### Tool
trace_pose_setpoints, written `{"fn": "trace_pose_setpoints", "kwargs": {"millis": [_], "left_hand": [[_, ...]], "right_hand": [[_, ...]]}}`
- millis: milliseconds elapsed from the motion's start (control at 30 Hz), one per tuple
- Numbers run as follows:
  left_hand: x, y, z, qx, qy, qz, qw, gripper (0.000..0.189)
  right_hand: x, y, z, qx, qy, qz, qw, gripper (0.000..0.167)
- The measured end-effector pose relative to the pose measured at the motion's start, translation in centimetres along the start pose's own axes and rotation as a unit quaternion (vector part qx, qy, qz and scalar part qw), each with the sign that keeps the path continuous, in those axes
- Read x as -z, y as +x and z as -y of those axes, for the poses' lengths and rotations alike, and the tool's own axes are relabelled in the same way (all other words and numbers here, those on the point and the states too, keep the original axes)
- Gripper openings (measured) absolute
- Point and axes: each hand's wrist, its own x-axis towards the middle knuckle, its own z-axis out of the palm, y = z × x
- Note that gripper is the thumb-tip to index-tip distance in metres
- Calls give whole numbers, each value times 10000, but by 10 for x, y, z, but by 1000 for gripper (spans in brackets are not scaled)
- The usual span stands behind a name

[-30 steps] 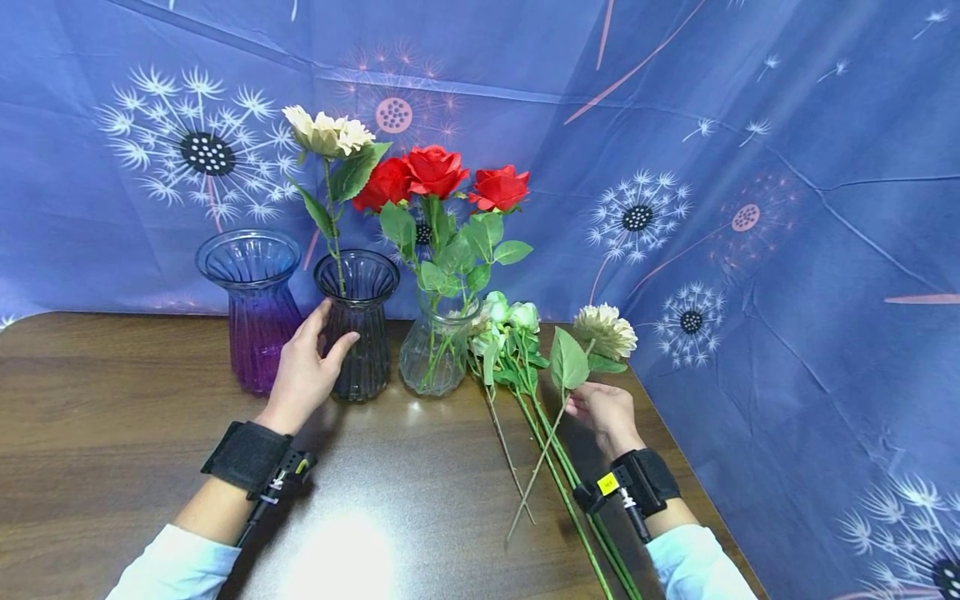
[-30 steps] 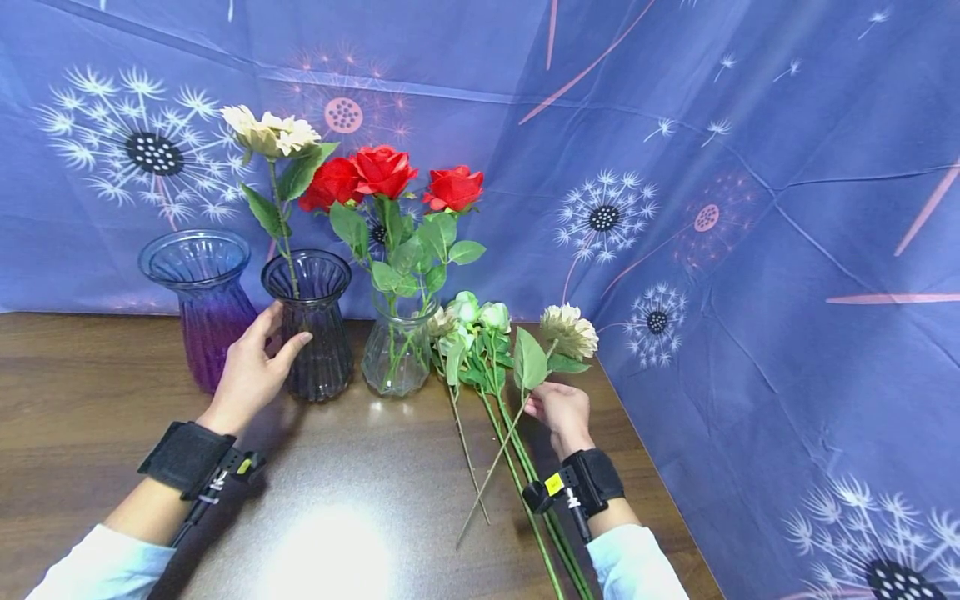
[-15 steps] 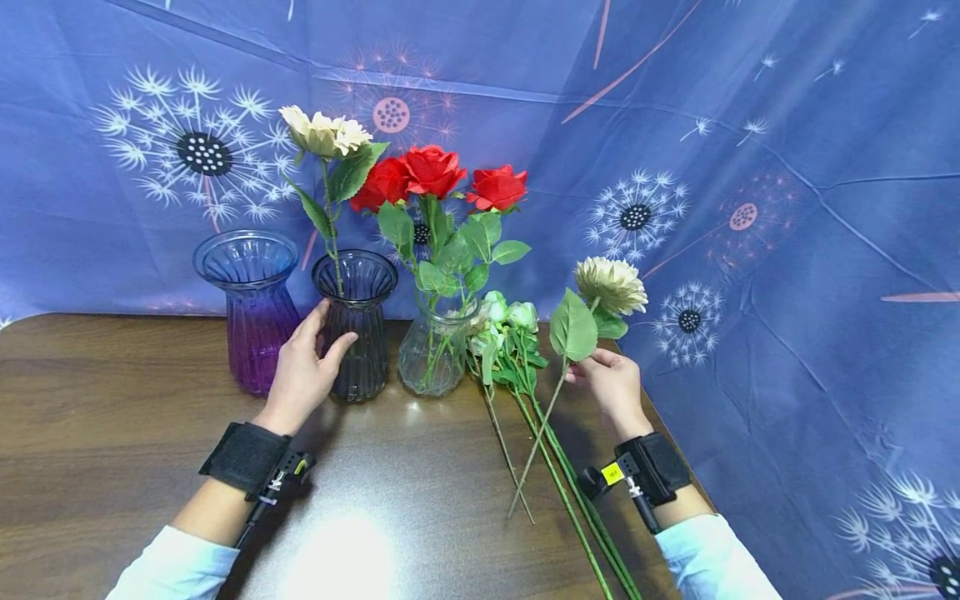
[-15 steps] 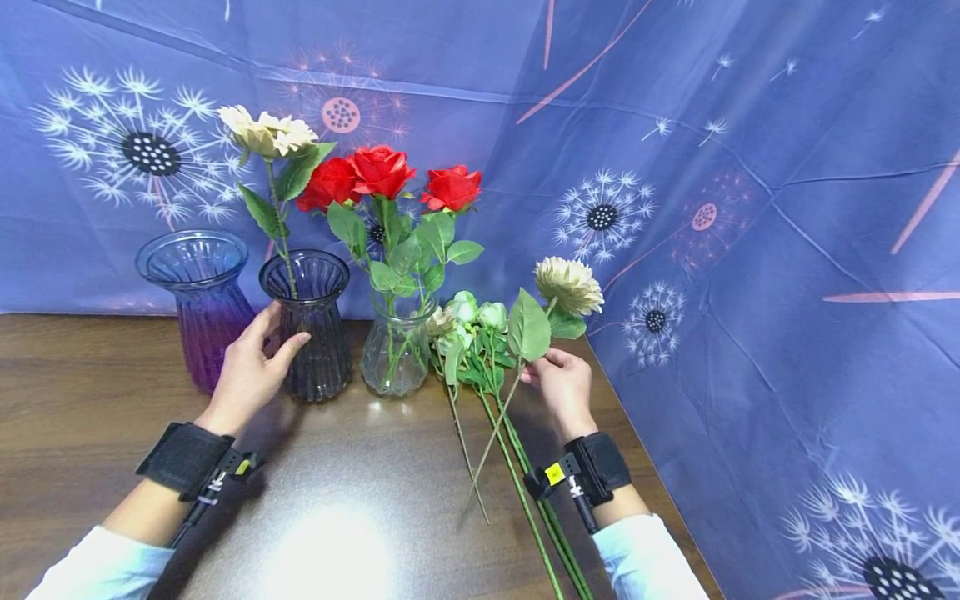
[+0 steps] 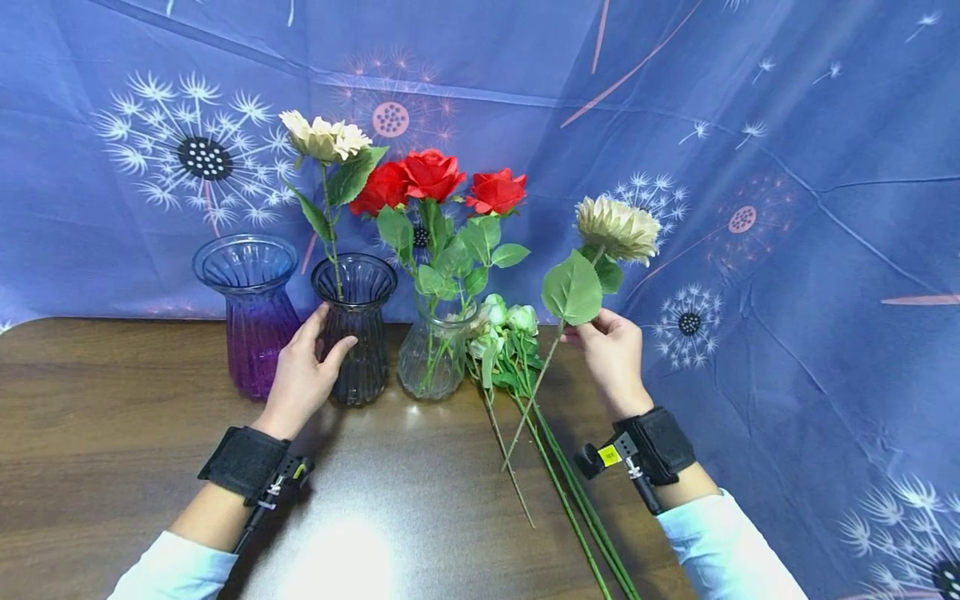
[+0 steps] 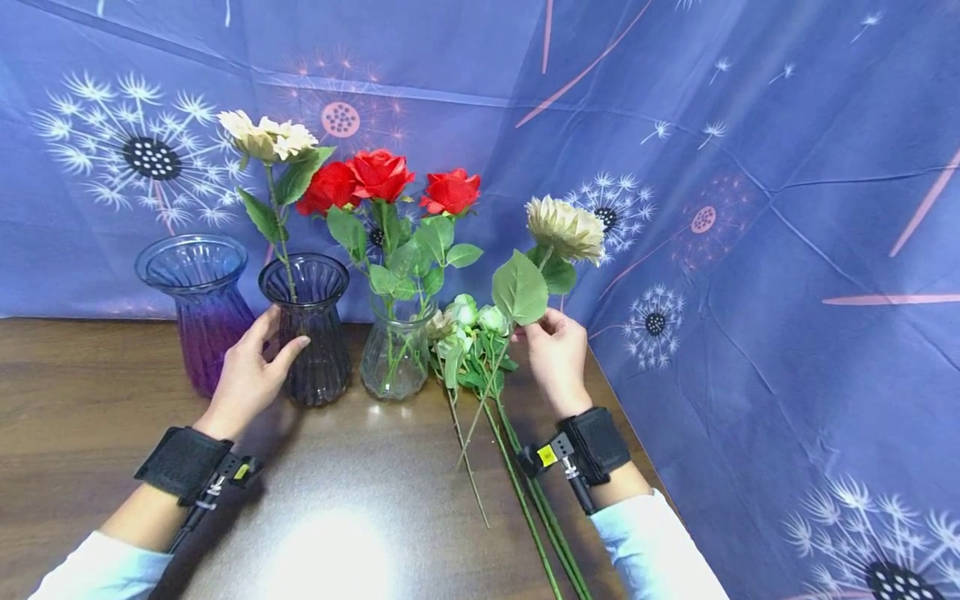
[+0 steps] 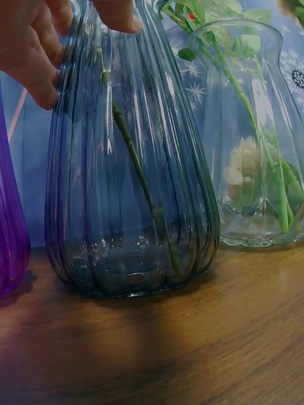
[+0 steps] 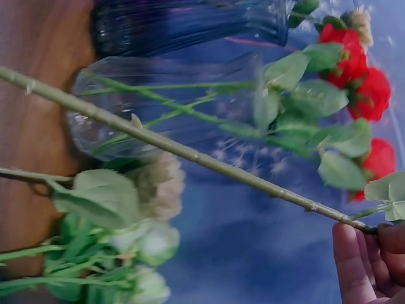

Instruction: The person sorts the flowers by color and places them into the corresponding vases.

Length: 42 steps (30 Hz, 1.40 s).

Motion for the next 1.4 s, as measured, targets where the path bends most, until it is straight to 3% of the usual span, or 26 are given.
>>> {"fn": "trace_pose_setpoints", "kwargs": {"millis": [167,533,933,1200,1400], "left_hand": [[0,0,-1,-44,25,-40,10000,59],[0,2,-3,-54,2,-47,10000,59],[0,2,-3,-67,93,-54,9999,59],[0,0,-1,-40,91,24,9999,60],[0,-1,0,-52,148,78,9998,62]], "right_hand": [[-10,4,24,436,-87,-53,9990,18],[-38,13,84,1403,490,252,9886,20],[-75,16,140,1709,1100,416,9782,17],[-106,19,175,2148,1067,503,9695,18],[-126,21,191,2174,1202,643,9665,19]]}}
